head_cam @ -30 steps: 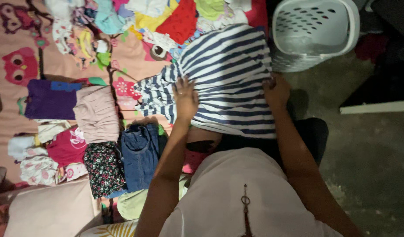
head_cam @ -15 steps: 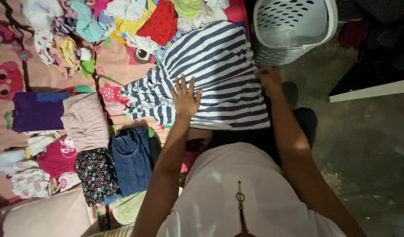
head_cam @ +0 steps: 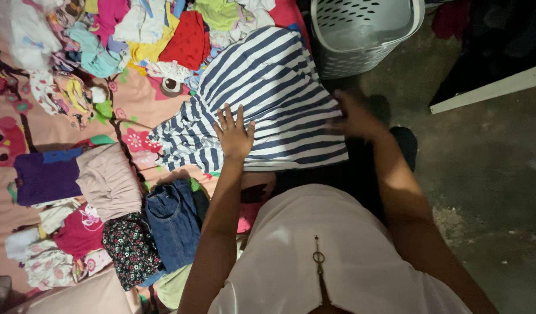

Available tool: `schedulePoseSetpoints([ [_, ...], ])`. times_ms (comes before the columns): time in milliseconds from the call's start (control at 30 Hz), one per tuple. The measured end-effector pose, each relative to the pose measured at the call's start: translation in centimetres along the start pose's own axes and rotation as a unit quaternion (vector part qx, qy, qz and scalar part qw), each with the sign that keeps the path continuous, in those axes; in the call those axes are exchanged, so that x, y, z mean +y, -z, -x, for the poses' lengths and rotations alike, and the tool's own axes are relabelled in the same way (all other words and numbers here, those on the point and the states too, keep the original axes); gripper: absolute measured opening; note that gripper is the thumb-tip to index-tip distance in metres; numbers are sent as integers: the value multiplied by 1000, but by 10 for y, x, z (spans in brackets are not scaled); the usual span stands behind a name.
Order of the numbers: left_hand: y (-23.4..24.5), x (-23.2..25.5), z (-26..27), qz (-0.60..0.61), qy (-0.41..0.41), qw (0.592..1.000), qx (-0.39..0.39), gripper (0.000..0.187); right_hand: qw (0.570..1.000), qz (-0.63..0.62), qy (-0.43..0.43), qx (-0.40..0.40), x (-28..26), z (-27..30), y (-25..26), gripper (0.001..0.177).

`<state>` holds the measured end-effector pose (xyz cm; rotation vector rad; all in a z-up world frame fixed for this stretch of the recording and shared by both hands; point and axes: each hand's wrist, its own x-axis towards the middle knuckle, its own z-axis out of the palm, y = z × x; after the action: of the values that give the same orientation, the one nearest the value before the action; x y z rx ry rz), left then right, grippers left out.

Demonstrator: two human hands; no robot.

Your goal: The person folds multiple small garments on a bed, including a white sock, a pink shirt, a white patterned cloth, a striped shirt, a white cloth, a yellow shirt, a red shirt, and a green shirt. Each item is smoothed and folded by hand and placed in a growing stack.

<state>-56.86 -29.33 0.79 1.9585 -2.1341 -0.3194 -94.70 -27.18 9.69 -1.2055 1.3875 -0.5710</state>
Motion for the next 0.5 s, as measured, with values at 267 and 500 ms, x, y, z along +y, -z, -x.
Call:
schedulePoseSetpoints([
  [267,9,4,-5,17,-4,1000,-10,71,960,244,-67,-120,15,12,23,100],
  [500,-2,35,-28,25,1,999,20,60,949,94,211,213,31,-153,19,25],
])
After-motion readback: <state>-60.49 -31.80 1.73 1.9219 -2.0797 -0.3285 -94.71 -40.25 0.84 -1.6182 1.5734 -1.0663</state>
